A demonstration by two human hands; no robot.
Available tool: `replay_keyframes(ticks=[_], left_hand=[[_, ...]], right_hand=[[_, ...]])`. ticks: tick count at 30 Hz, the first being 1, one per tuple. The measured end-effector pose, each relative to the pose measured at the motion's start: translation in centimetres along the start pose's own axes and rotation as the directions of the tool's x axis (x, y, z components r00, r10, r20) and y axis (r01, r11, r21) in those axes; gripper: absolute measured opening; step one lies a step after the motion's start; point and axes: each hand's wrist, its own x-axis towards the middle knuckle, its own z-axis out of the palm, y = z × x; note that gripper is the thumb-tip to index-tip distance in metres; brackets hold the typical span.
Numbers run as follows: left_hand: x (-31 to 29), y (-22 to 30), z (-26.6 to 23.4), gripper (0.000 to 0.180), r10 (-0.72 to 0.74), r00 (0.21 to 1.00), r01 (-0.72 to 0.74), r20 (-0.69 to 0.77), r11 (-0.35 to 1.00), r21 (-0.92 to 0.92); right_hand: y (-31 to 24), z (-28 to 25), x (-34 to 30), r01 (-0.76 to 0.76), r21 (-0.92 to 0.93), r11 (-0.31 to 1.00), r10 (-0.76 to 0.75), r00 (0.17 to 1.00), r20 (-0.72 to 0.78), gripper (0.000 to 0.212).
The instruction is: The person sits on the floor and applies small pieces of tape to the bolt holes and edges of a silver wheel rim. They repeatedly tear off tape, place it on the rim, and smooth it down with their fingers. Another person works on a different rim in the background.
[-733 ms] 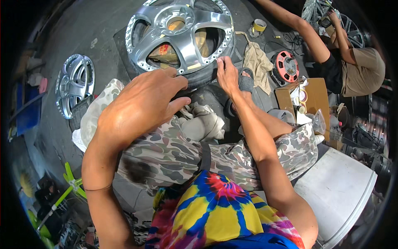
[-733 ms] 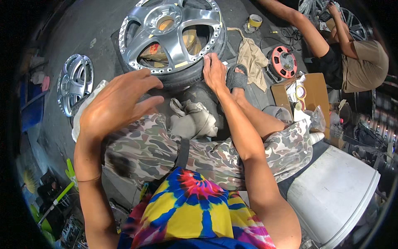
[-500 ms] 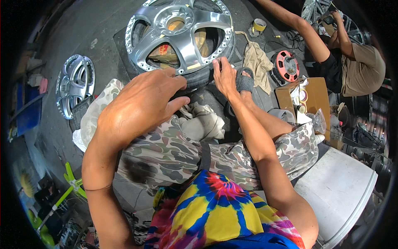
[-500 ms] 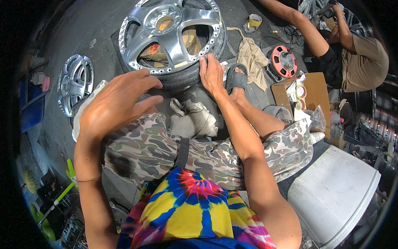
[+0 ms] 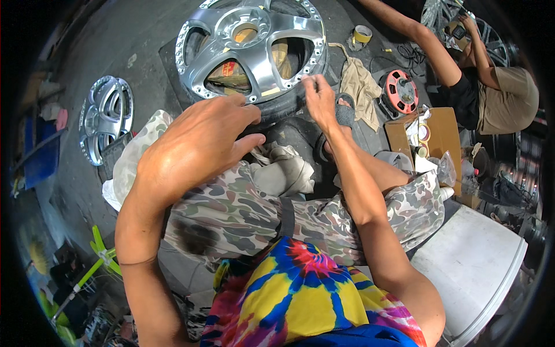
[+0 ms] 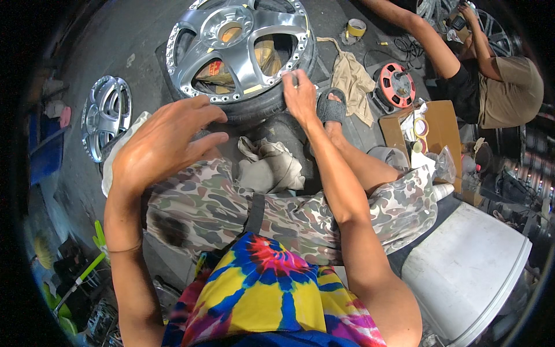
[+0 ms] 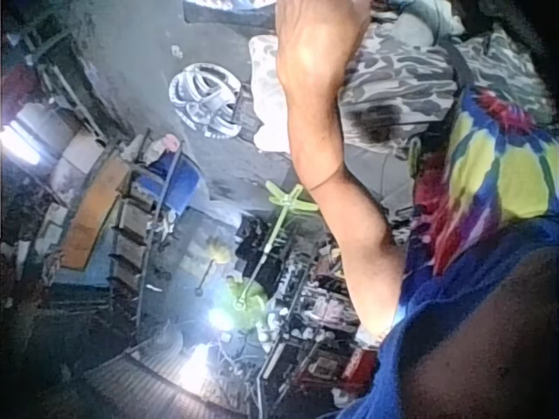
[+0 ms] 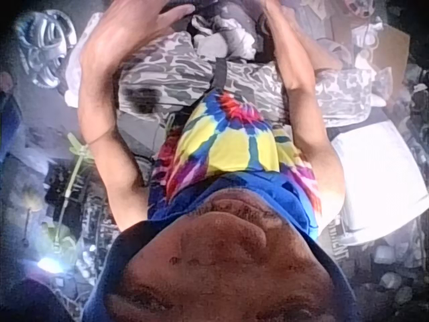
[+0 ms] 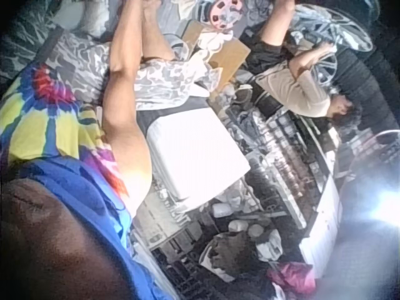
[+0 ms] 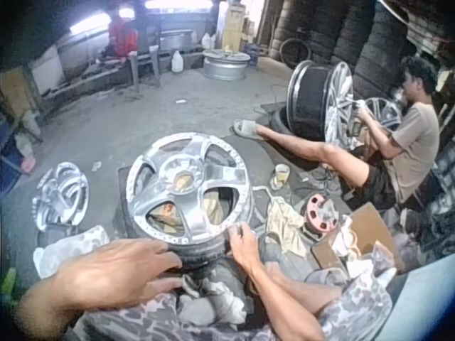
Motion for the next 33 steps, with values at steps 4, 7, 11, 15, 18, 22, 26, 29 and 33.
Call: replay_keyframes(ticks=[4,7,11,15,18,22,26,29,33], left_hand=[[-0.1,-0.2,0.2,0.040,0.038,0.998,-0.038,-0.049,0.999,-0.001],[0.3,-0.2,0.1,0.036,0.047,0.998,-0.048,-0.049,0.999,-0.023],[2.2,-0.4,-0.5,0.030,-0.093,0.978,0.113,0.189,0.989,-0.099],[4.6,-5.5,2.2,0.029,-0.075,0.950,0.069,0.302,0.997,0.032],[8.2,-7.7,2.6,0.029,-0.149,0.903,0.124,0.404,0.988,0.088],[12.7,-11.0,7.0,0.030,-0.026,0.948,-0.005,0.318,0.995,0.096],[13.5,-11.9,13.4,0.030,0.088,0.993,-0.073,0.077,0.983,-0.171],[13.3,-11.0,14.5,0.026,0.131,0.974,-0.077,0.185,0.959,-0.271],[12.2,-11.8,14.8,0.019,0.187,0.978,-0.165,0.090,0.963,-0.212]], right_hand=[[-0.8,-1.8,-0.5,-0.028,-0.108,0.994,0.036,0.997,0.066,0.039],[0.1,-0.5,-1.1,0.157,-0.095,0.983,-0.156,0.987,0.023,0.029],[0.7,1.1,-0.9,0.218,-0.146,0.965,-0.216,0.976,0.032,0.026],[-0.6,1.2,-0.3,0.174,-0.023,0.985,-0.167,0.970,0.174,0.028],[-1.8,0.4,0.2,0.156,0.084,0.984,-0.173,0.950,0.260,0.029],[-3.6,-0.7,0.4,0.095,0.098,0.991,-0.126,0.913,0.387,0.032],[-4.4,-1.9,0.5,0.021,0.088,0.996,-0.065,0.840,0.539,0.031],[-4.9,-2.6,0.1,-0.037,0.156,0.987,-0.074,0.759,0.647,0.025],[-4.3,-2.5,0.6,-0.110,0.279,0.954,-0.129,0.689,0.713,0.019]])
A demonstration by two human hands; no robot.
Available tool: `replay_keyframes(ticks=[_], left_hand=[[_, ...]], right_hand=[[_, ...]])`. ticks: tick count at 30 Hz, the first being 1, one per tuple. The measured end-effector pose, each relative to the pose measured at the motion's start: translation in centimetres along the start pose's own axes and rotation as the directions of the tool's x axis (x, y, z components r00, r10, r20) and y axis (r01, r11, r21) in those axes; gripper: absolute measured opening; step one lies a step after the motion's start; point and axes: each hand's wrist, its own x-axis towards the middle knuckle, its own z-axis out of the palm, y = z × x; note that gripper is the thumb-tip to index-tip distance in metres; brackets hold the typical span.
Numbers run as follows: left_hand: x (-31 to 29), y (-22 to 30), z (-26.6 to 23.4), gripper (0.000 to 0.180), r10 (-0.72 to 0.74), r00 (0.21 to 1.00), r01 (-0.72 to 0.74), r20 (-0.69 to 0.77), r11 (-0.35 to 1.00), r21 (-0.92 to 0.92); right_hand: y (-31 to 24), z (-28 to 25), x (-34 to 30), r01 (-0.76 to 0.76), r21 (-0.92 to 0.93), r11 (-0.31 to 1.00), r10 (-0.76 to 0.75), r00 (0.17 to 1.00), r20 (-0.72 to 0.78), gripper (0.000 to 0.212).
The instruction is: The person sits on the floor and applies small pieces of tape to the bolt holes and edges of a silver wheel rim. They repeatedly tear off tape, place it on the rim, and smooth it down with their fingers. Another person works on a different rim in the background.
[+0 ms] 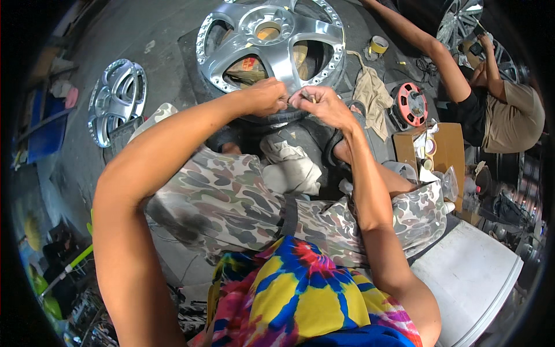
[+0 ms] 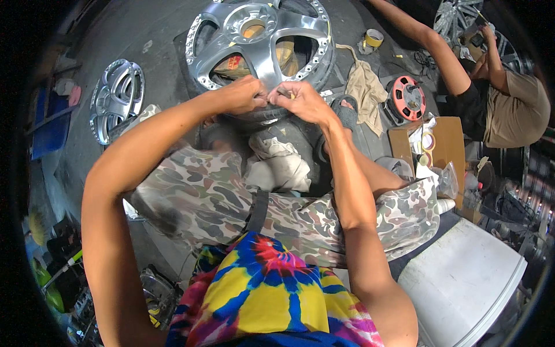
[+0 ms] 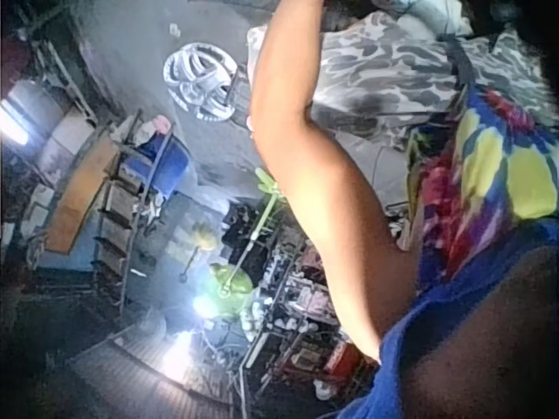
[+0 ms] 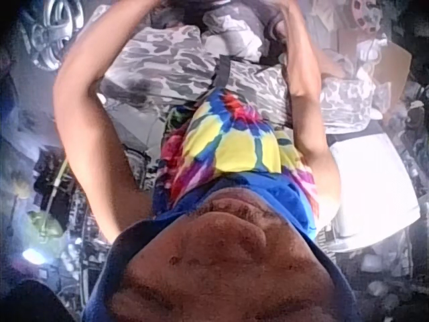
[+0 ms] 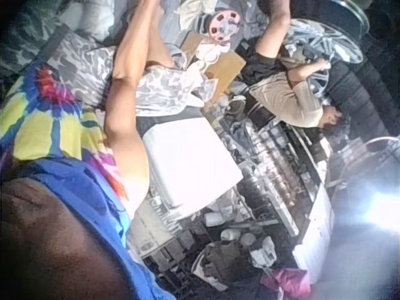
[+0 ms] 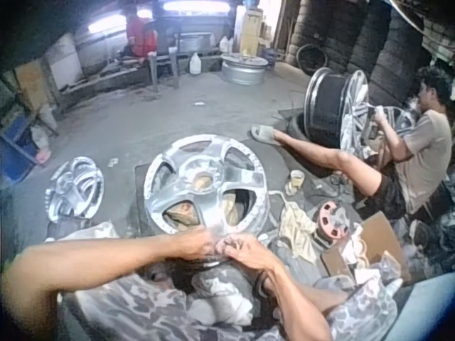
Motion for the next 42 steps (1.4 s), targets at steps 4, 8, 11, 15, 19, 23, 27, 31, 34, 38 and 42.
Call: replay_keyframes(ticks=[4,8,11,15,19,23,27,31,34,38,42], left_hand=[[-1.9,0.5,-0.5,0.018,-0.123,0.898,0.101,0.422,0.992,0.076],[-2.1,6.4,-2.3,0.029,-0.285,0.645,0.227,0.709,0.957,0.178],[-3.9,1.0,-2.6,0.022,0.099,0.994,-0.103,0.045,0.987,0.120],[-1.5,1.0,-10.4,0.030,-0.204,0.973,0.210,-0.103,0.977,0.044],[-1.7,-2.2,-11.8,0.034,-0.239,0.924,0.276,-0.299,0.957,0.088],[-1.9,-6.5,-10.9,0.030,-0.239,0.880,0.327,-0.411,0.931,0.160],[-3.4,-13.1,-10.1,0.029,-0.391,0.835,0.497,-0.387,0.837,0.228],[-3.8,-14.5,-10.3,0.042,-0.559,0.761,0.629,-0.330,0.760,0.164],[-4.1,-14.9,-9.9,0.050,-0.614,0.710,0.673,-0.345,0.735,0.077],[-4.0,-13.8,-9.2,0.049,-0.763,0.636,0.762,-0.114,0.645,-0.063],[-5.0,-14.8,-8.9,0.038,-0.763,0.628,0.768,-0.151,0.639,-0.033]], right_hand=[[2.4,-3.9,0.0,-0.050,-0.079,0.996,0.031,0.974,-0.225,0.022],[11.3,-7.9,-0.9,-0.227,-0.345,0.911,-0.022,0.806,-0.591,0.037],[8.3,-5.1,0.4,-0.168,0.041,0.985,0.170,0.890,-0.424,0.046],[9.4,-2.4,0.0,-0.120,-0.059,0.991,0.067,0.824,-0.562,0.039],[8.7,0.5,-0.1,-0.045,0.152,0.987,0.126,0.806,-0.578,0.031],[7.7,3.1,0.0,-0.111,0.126,0.986,0.164,0.797,-0.582,0.035],[7.9,5.3,0.2,-0.119,-0.076,0.990,0.053,0.809,-0.586,0.036],[7.7,5.6,0.1,-0.103,0.073,0.992,0.126,0.784,-0.608,0.037],[8.3,5.0,0.4,-0.163,0.199,0.966,0.257,0.664,-0.703,0.040],[6.4,5.2,0.6,-0.104,0.222,0.969,0.241,0.568,-0.787,0.046],[5.2,4.0,0.2,-0.117,0.187,0.975,0.218,0.635,-0.741,0.037]])
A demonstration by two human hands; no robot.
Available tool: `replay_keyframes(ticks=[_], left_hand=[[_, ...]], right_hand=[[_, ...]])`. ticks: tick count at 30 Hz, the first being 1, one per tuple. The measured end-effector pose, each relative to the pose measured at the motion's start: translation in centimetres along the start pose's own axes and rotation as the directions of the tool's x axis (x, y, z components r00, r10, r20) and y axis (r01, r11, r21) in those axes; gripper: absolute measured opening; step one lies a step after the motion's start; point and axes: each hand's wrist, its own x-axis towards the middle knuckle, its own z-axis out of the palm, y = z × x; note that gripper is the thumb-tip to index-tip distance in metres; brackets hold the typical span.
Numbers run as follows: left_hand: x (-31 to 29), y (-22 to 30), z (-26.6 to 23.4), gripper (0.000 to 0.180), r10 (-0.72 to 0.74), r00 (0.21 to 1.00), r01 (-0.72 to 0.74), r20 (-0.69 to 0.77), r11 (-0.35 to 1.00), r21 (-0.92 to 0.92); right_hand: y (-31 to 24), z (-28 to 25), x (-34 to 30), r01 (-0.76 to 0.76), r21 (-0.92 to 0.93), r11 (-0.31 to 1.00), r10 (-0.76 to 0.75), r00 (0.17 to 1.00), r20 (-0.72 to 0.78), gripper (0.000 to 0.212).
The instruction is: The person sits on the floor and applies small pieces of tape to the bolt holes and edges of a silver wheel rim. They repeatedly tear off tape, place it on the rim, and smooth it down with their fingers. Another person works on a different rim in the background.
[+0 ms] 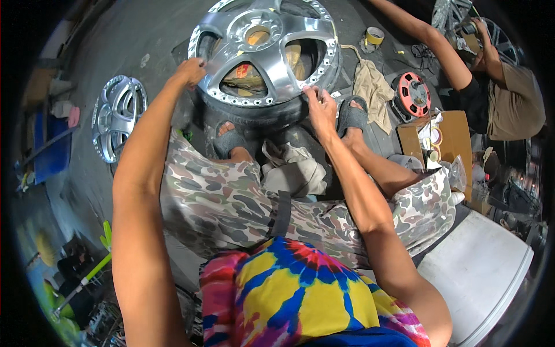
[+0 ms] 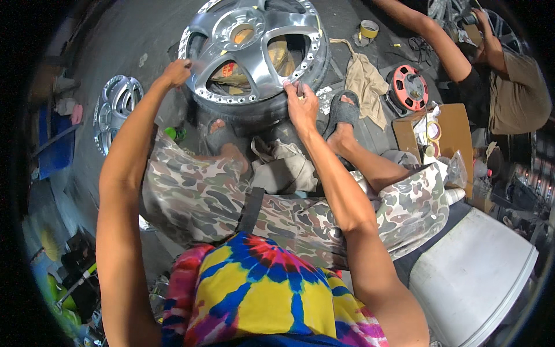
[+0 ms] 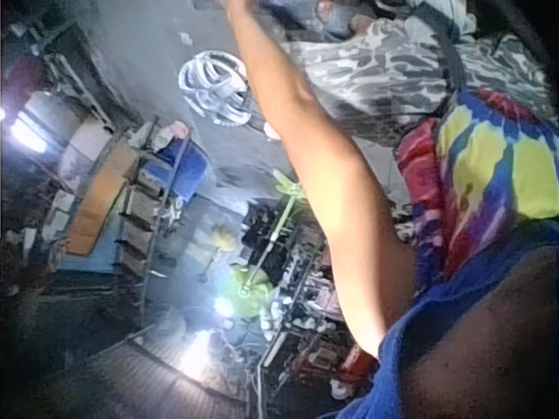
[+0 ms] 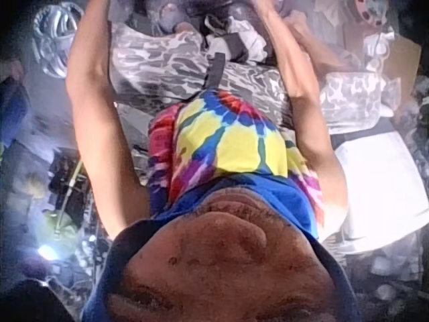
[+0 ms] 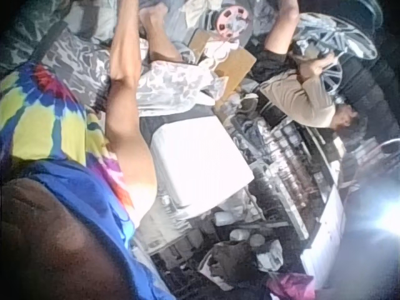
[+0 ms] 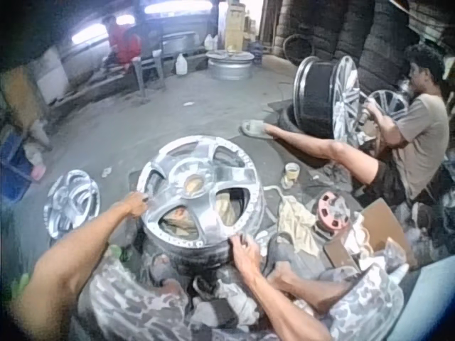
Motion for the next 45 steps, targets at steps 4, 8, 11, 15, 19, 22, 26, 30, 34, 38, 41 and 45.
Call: replay_keyframes(ticks=[4,8,11,15,19,22,26,30,34,38,41,45], left_hand=[[-0.8,1.4,0.8,0.029,0.044,0.992,-0.036,0.121,0.997,-0.064],[-2.9,2.2,2.6,0.023,0.056,0.983,-0.046,0.177,0.997,-0.062],[-3.6,2.1,3.3,0.020,0.091,0.971,-0.063,0.219,0.989,-0.131],[-5.0,4.2,3.4,0.016,0.083,0.963,-0.058,0.255,0.993,-0.107],[-6.3,4.5,3.3,0.017,0.095,0.968,-0.067,0.234,0.990,-0.124],[-6.4,3.9,3.9,0.018,0.121,0.972,-0.096,0.201,0.987,-0.131],[-6.6,3.9,4.2,0.020,0.115,0.979,-0.094,0.168,0.987,-0.126],[-6.1,3.3,4.4,0.028,0.113,0.977,-0.086,0.182,0.985,-0.149],[-5.8,3.1,4.2,0.029,0.110,0.972,-0.078,0.209,0.985,-0.156],[-6.3,4.1,4.2,0.022,0.094,0.973,-0.065,0.209,0.988,-0.141],[-6.4,3.4,3.8,0.023,0.094,0.972,-0.053,0.217,0.981,-0.185],[-6.5,4.0,3.5,0.024,0.109,0.969,-0.070,0.219,0.981,-0.181]], right_hand=[[2.5,-2.4,5.0,0.067,0.139,0.988,-0.073,0.996,0.042,0.037],[3.0,-4.9,5.8,-0.274,0.466,0.841,0.129,0.939,0.318,0.033],[4.6,-3.9,5.4,-0.443,0.630,0.638,0.211,0.887,0.411,0.033],[5.3,-3.2,5.5,-0.469,0.734,0.491,0.214,0.882,0.420,0.036],[5.1,-3.3,6.4,-0.482,0.741,0.468,0.230,0.876,0.425,0.041],[6.0,-2.7,7.2,-0.490,0.760,0.427,0.185,0.870,0.457,0.036],[6.5,-2.8,7.9,-0.516,0.783,0.347,0.156,0.855,0.494,0.030],[6.5,-3.5,8.4,-0.542,0.771,0.333,0.134,0.837,0.531,0.023],[6.4,-3.7,8.5,-0.548,0.760,0.351,0.119,0.831,0.544,0.018],[7.3,-4.2,8.6,-0.554,0.748,0.366,0.092,0.821,0.563,0.018],[6.4,-3.7,7.8,-0.557,0.761,0.333,0.105,0.824,0.557,0.022],[6.0,-3.1,7.7,-0.561,0.783,0.268,0.099,0.825,0.556,0.025]])
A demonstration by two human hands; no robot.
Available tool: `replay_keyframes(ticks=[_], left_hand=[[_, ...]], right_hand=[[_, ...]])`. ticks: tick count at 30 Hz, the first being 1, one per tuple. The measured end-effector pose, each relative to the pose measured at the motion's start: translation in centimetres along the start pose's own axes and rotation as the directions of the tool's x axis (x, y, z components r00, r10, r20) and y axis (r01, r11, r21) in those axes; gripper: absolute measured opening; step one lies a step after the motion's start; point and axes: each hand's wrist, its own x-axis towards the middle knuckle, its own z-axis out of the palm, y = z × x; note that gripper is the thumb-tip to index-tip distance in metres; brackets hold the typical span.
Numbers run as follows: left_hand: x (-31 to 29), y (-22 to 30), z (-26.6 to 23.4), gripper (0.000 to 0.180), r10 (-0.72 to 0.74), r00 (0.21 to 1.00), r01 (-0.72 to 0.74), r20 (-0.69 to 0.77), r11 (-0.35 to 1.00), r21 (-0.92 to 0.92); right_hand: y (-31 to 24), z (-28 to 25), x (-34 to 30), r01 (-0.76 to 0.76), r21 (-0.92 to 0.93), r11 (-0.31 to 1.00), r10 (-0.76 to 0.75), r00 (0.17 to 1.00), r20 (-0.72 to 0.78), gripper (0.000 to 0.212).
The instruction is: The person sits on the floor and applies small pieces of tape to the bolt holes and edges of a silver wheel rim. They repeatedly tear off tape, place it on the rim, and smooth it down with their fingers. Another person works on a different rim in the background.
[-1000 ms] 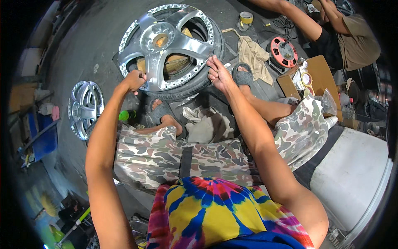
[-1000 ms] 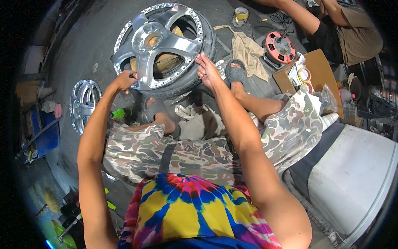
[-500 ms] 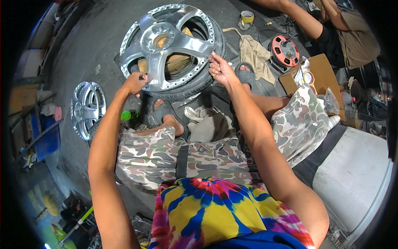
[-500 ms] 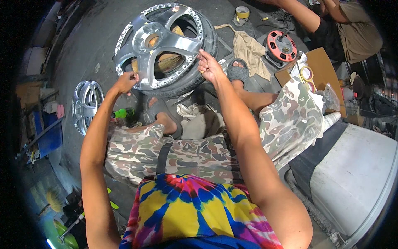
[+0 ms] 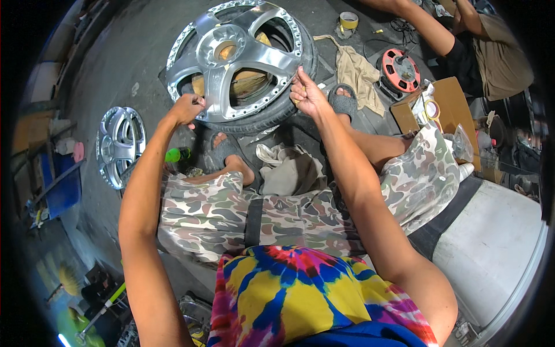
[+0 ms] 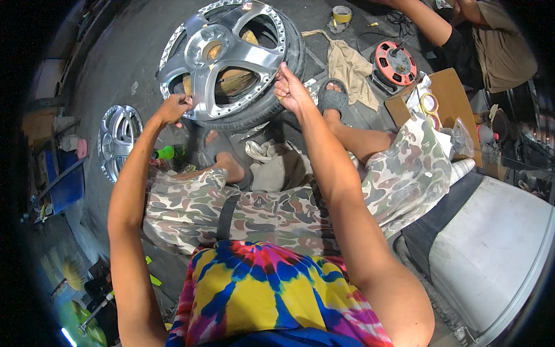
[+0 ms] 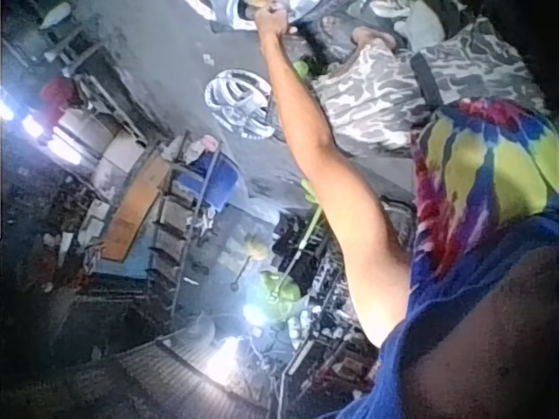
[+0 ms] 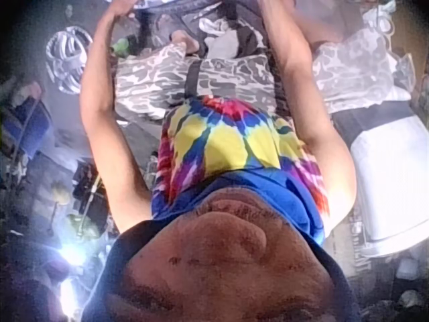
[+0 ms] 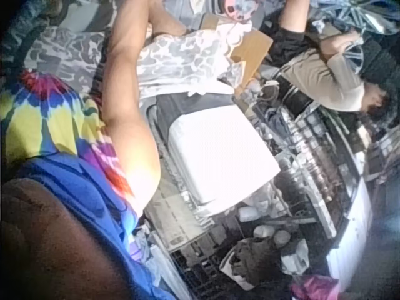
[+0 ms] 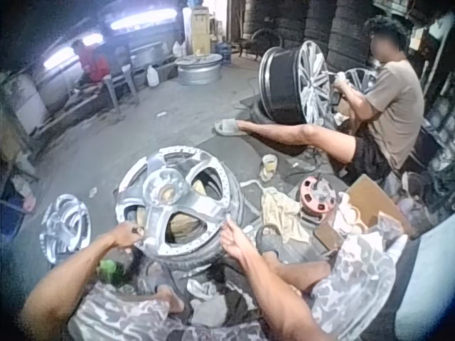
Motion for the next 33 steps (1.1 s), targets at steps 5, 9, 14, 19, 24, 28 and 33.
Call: replay_keyframes(ticks=[5,9,14,19,24,28,33], left_hand=[[-0.6,-0.3,0.3,0.025,0.011,0.999,-0.011,-0.034,1.000,-0.002],[-0.1,-0.5,0.2,0.025,-0.002,1.000,0.001,-0.018,1.000,-0.004],[0.1,-0.5,0.0,0.026,-0.019,1.000,0.019,0.016,1.000,-0.019],[-0.2,-0.5,-1.6,0.030,0.007,1.000,-0.006,-0.009,0.988,0.151],[-1.3,1.9,-3.5,0.033,0.083,0.996,-0.075,-0.029,0.971,0.227],[-2.6,3.9,-4.5,0.031,0.134,0.990,-0.118,-0.053,0.964,0.239],[-3.0,5.0,-4.7,0.032,0.229,0.970,-0.196,-0.081,0.934,0.298]], right_hand=[[0.1,0.5,-0.2,-0.016,0.041,0.999,0.015,1.000,0.024,0.021],[0.0,-0.1,0.0,-0.013,0.051,0.999,0.011,0.999,0.043,0.017],[-0.7,-0.8,-0.1,-0.023,-0.044,0.999,0.024,0.999,0.021,0.012],[-0.8,0.1,-0.9,0.028,-0.134,0.991,-0.028,1.000,0.004,0.016],[-1.5,0.8,-0.4,0.129,-0.523,0.842,-0.192,0.979,-0.068,0.019],[-0.7,2.9,-0.5,0.144,-0.703,0.697,-0.302,0.947,-0.106,0.024],[-0.4,2.1,-0.9,0.106,-0.823,0.559,-0.298,0.951,-0.080,0.028]])
